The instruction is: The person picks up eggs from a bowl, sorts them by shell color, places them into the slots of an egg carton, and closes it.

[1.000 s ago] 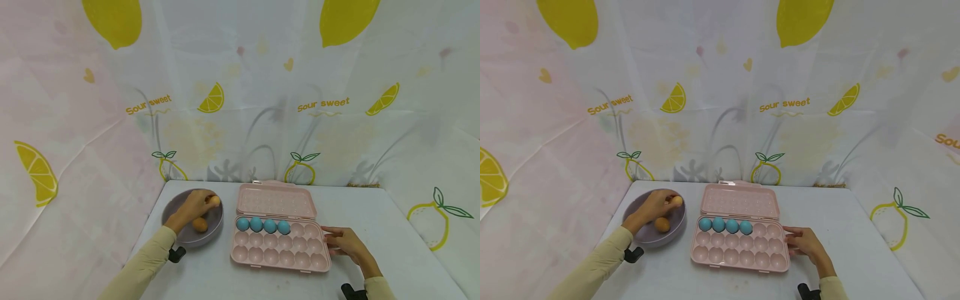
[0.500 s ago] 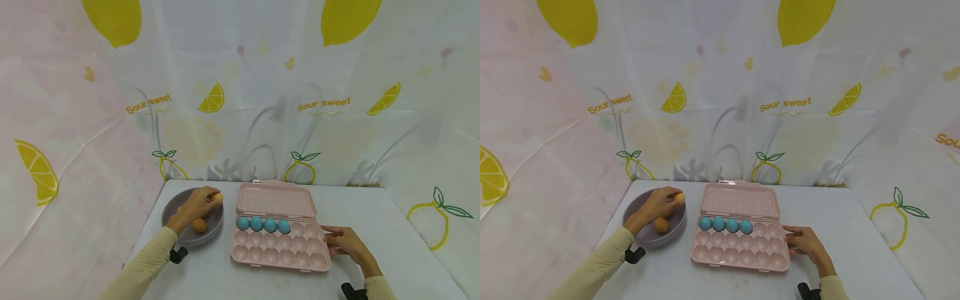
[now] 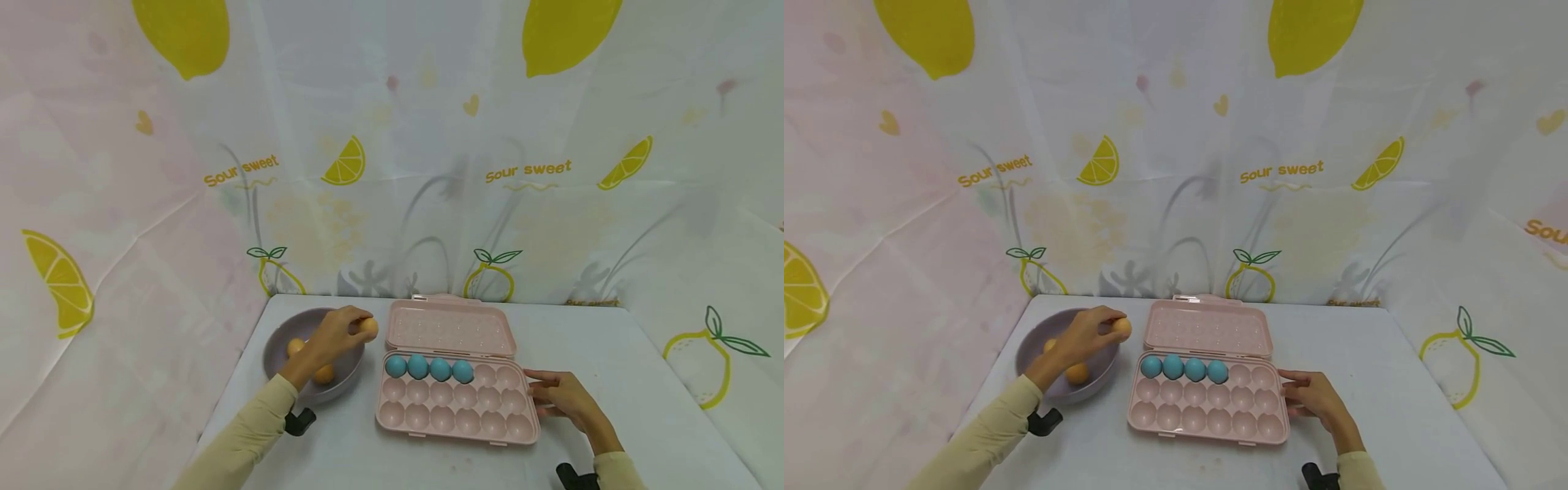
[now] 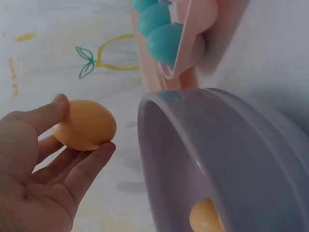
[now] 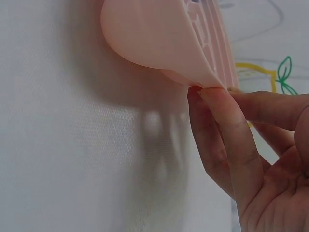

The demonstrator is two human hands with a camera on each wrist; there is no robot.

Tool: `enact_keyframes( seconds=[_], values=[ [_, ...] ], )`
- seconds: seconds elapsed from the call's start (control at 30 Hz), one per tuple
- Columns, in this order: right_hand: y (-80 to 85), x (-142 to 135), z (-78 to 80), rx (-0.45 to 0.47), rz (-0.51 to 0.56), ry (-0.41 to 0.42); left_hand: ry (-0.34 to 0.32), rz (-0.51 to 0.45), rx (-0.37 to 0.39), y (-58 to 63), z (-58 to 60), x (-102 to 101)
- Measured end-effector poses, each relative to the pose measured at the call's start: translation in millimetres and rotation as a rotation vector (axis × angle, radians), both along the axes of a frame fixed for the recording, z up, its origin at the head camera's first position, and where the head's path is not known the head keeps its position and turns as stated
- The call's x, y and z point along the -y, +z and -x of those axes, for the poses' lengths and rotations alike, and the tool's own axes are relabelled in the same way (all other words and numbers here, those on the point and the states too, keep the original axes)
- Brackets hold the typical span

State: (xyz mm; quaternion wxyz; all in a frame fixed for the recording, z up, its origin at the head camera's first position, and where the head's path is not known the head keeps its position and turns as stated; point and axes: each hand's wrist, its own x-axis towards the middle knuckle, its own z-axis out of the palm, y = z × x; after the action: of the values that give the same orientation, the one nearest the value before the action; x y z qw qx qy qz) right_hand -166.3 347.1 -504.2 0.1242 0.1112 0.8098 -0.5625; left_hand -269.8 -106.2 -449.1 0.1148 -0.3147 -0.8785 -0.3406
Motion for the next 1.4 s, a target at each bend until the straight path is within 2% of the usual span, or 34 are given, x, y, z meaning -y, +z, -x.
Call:
enact_keyframes(
  seconds=[0.17, 0.33, 0.67, 0.83, 0.93, 1.1, 1.23, 1.4],
  values=[
    [-0.9, -1, 0.2, -0.003, 0.000, -0.002, 0.013, 0.012, 0.056, 1.8, -5.0, -5],
    [-1.2, 0, 0.1, 0.000, 0.001, -0.006, -0.015, -0.013, 0.090, -2.3, -8.6, -8],
    [0.6, 1, -0.7, -0.004, -0.005, -0.009, -0.039, -0.068, 0.027, -11.0, -11.0, -19],
    [0.5, 2, -0.8, -0.003, -0.008, -0.010, -0.092, -0.090, -0.034, -21.0, -13.2, -24],
    [0.6, 2, -0.7, 0.000, -0.007, -0.015, -0.106, -0.088, -0.035, -27.4, -15.0, -26],
    [0.7, 2, -0.3, 0.001, -0.004, -0.015, -0.102, -0.095, 0.021, -31.8, -20.1, -31],
    [-0.2, 1, -0.4, -0.002, -0.001, -0.012, -0.123, -0.095, 0.058, -34.2, -23.7, -35],
    [-2.0, 0, -0.4, -0.004, 0.009, -0.009, -0.136, -0.104, 0.067, -38.1, -27.4, -37]
  ],
)
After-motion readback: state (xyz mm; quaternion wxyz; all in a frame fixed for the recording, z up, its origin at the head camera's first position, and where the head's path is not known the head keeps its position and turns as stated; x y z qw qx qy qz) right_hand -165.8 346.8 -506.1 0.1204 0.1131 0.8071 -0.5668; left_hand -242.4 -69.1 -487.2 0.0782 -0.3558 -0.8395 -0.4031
